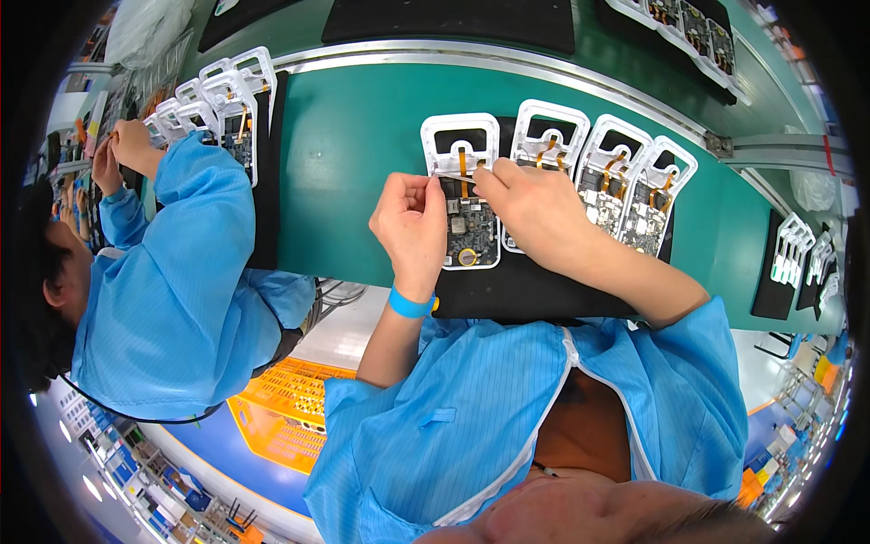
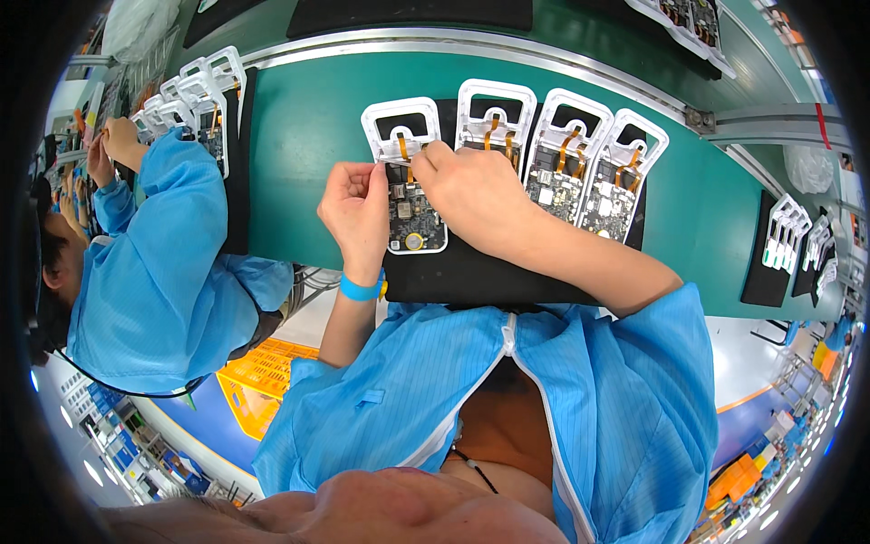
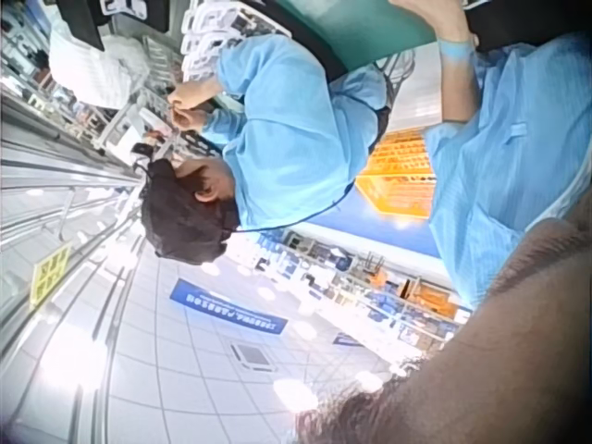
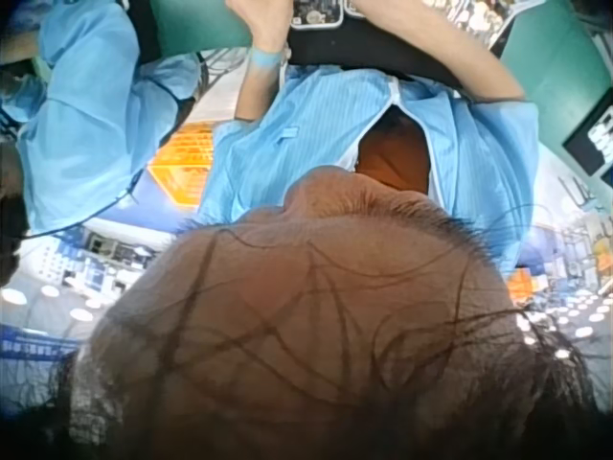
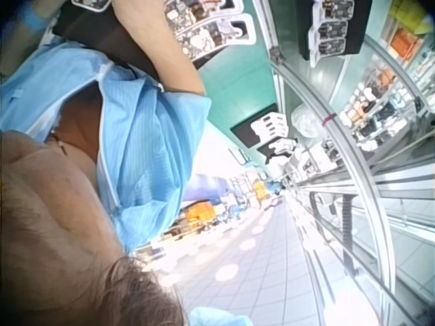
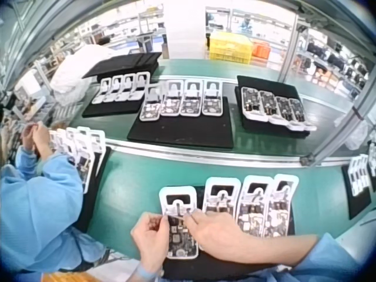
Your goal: Assemble internal circuit components and connectors inside small electronic device housings at an assembly line workstation.
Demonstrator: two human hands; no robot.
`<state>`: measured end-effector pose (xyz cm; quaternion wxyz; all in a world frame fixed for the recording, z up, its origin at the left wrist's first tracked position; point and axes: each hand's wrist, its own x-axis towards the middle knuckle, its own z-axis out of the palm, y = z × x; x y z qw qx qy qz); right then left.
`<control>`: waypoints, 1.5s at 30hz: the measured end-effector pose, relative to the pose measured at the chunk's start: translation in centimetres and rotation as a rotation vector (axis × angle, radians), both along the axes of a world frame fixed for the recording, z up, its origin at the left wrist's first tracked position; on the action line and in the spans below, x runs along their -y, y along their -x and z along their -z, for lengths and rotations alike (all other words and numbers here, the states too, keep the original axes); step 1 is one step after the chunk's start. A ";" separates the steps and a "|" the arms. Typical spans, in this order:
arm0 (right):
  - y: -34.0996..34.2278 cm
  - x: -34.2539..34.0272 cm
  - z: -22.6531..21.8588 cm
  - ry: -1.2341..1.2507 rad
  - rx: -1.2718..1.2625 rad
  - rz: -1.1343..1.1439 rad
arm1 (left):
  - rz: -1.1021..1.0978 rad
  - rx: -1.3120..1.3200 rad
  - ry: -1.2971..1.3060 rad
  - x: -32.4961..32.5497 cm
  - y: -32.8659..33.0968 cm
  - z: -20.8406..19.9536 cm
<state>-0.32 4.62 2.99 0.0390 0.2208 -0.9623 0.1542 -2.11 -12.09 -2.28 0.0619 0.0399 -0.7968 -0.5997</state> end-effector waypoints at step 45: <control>-1.3 0.3 1.5 -0.153 -0.217 0.003 | 0.266 0.184 0.069 2.1 0.8 -1.4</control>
